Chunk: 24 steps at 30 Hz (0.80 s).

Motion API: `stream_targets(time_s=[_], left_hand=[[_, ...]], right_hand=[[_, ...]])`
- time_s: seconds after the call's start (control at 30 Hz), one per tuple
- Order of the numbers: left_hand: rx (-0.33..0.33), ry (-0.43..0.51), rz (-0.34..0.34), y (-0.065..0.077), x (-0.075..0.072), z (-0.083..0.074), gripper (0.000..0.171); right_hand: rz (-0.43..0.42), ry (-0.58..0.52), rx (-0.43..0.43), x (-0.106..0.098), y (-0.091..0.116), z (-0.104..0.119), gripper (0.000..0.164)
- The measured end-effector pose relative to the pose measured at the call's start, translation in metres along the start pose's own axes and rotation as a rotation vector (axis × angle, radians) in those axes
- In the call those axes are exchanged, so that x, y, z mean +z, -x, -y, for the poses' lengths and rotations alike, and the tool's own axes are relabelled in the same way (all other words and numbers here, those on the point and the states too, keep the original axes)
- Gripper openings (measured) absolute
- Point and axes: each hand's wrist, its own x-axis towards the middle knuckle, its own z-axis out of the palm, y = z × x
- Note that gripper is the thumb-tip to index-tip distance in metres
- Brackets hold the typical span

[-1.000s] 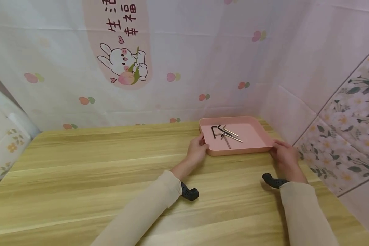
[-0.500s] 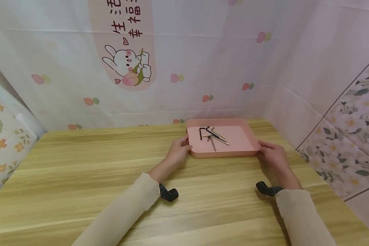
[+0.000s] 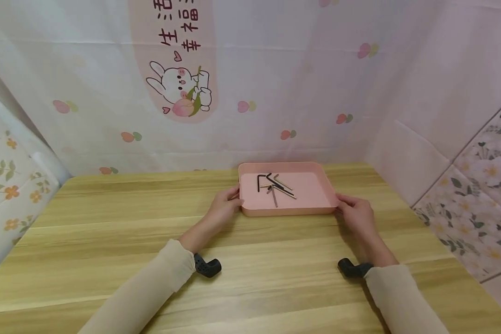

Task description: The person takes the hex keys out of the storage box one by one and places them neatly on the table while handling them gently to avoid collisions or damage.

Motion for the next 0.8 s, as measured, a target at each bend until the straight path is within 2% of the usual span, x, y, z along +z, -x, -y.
stream_targets(time_s=[0.23,0.4,0.6,0.8], left_hand=[[0.001,0.021,0.014,0.007,-0.028,0.001,0.060],[-0.015,0.006,-0.014,0.014,-0.050,0.003,0.061],[-0.036,-0.015,-0.034,0.020,-0.074,0.004,0.062],[-0.019,0.015,-0.028,0.028,-0.092,0.003,0.061]], right_hand=[[0.002,0.066,-0.037,0.022,0.003,0.011,0.047],[0.077,0.074,-0.070,0.038,0.004,0.017,0.048],[0.199,-0.020,-0.082,0.057,-0.004,0.022,0.054],[0.314,-0.199,-0.112,0.075,-0.013,0.023,0.055]])
